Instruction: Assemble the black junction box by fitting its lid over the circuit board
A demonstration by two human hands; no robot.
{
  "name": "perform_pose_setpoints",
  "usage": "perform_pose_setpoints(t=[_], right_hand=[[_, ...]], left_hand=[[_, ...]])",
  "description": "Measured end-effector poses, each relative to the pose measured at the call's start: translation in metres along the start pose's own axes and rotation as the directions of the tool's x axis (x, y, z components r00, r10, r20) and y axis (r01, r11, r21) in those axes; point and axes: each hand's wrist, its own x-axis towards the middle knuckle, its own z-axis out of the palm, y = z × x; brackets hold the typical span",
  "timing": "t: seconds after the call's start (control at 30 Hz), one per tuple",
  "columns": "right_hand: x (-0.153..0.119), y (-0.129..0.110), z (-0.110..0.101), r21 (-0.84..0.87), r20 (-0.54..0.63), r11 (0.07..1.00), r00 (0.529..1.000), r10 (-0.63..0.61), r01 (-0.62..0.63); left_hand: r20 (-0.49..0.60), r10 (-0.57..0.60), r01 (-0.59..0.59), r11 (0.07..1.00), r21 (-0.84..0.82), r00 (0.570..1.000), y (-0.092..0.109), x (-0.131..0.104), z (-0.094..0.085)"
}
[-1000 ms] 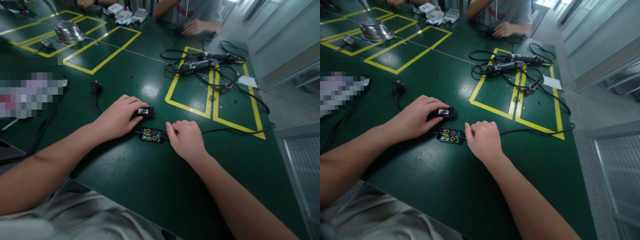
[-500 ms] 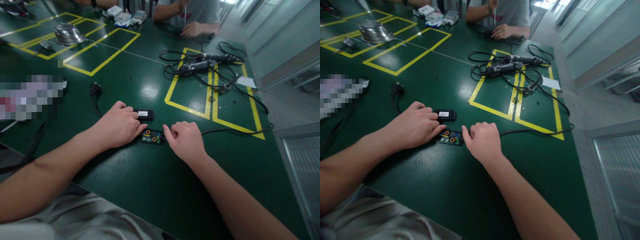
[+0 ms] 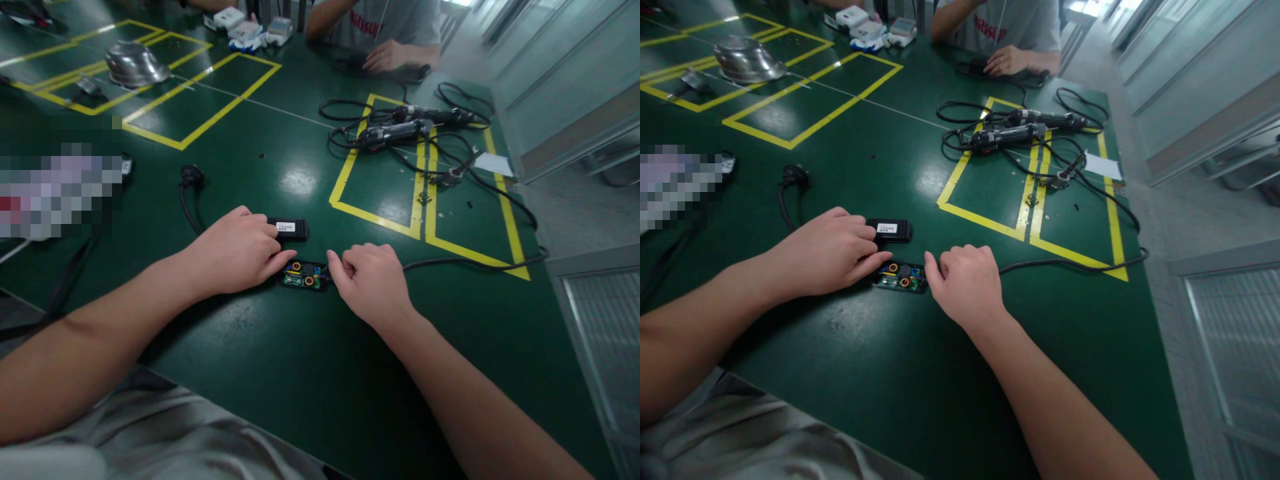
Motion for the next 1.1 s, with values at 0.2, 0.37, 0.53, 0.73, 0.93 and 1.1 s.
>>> perform_pose_setpoints(t=[0.2, 0.37, 0.53, 0.73, 0.93, 1.1], right_hand=[[0.001, 0.000, 0.000, -0.026, 0.036, 1.000, 0.999, 0.017, -0.016], [0.001, -0.001, 0.001, -0.037, 0.021, 0.999, 1.000, 0.006, -0.005], [0.000, 0.000, 0.002, -0.037, 0.037, 0.999, 0.999, -0.001, 0.002], [0.001, -0.001, 0.001, -0.061, 0.054, 0.998, 0.998, 0.019, -0.016], [0.003, -0.002, -0.001, -0.072, 0.093, 0.997, 0.995, 0.027, -0.020], [0.003, -0.002, -0.002, -0.059, 0.100, 0.998, 0.995, 0.028, -0.022]], left_hand=[[-0.156, -0.059, 0.057, 0.998, -0.017, 0.986, 0.003, -0.001, 0.000], [-0.182, -0.159, 0.138, 0.983, -0.122, 0.970, -0.008, 0.001, 0.009], [-0.208, -0.115, 0.061, 0.966, -0.250, 0.971, -0.007, -0.001, 0.008], [-0.205, 0.159, -0.226, 0.905, -0.361, 0.966, 0.010, -0.008, -0.002], [-0.114, 0.192, -0.220, 0.912, -0.347, 0.975, 0.010, -0.005, 0.002], [-0.105, 0.175, -0.201, 0.917, -0.344, 0.979, 0.011, -0.005, 0.002]])
